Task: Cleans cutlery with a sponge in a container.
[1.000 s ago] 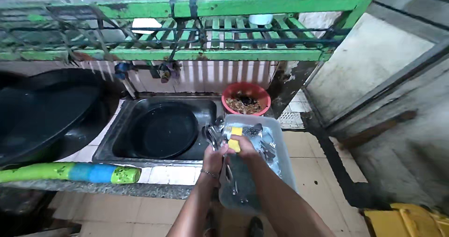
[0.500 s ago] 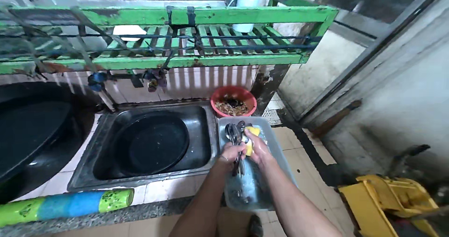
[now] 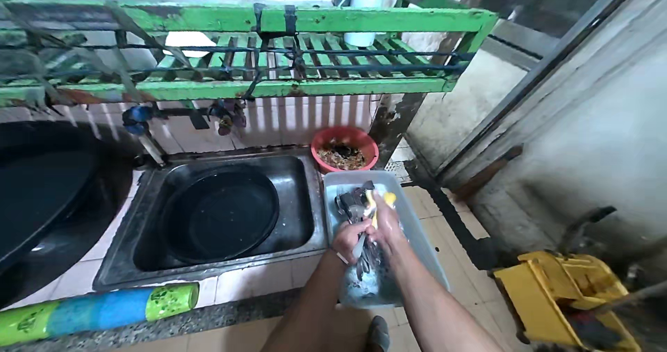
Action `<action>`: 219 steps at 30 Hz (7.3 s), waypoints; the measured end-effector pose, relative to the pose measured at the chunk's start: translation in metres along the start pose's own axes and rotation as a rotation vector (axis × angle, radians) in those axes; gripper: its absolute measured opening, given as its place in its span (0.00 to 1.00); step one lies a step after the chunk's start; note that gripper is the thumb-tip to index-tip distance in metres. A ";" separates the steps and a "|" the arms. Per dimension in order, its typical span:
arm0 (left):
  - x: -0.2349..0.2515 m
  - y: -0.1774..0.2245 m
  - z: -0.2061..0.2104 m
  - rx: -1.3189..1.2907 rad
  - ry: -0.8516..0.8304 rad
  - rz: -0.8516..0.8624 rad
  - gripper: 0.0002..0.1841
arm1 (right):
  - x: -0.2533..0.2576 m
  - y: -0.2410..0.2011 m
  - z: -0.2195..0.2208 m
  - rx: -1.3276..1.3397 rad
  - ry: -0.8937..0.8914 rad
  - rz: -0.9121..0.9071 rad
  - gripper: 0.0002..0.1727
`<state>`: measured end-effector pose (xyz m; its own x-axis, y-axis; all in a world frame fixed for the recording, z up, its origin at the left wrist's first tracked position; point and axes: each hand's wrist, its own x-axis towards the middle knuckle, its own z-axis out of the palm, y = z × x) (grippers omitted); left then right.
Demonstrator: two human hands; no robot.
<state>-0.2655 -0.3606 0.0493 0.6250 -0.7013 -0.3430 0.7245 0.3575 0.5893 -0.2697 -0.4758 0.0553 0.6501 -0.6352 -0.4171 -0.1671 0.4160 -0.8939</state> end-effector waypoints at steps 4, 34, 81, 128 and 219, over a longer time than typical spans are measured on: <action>-0.013 -0.017 -0.001 -0.222 -0.246 0.023 0.21 | -0.013 0.000 -0.013 0.203 -0.304 -0.053 0.25; 0.000 -0.009 0.012 0.197 0.007 0.162 0.06 | 0.025 -0.043 -0.052 -0.195 -0.662 0.169 0.27; 0.015 -0.009 0.067 0.100 0.059 -0.028 0.17 | 0.080 -0.022 -0.059 0.438 -0.705 -0.034 0.21; 0.013 0.000 0.074 1.697 0.665 -0.056 0.17 | 0.046 -0.051 -0.036 -0.132 -0.370 0.138 0.33; -0.002 0.013 0.031 0.307 -0.068 -0.086 0.09 | -0.008 -0.036 -0.054 -0.390 -0.452 0.202 0.18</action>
<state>-0.2664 -0.3733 0.0801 0.5370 -0.7641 -0.3575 0.6460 0.0998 0.7568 -0.3087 -0.5209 0.0818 0.8123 -0.1951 -0.5497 -0.5220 0.1774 -0.8343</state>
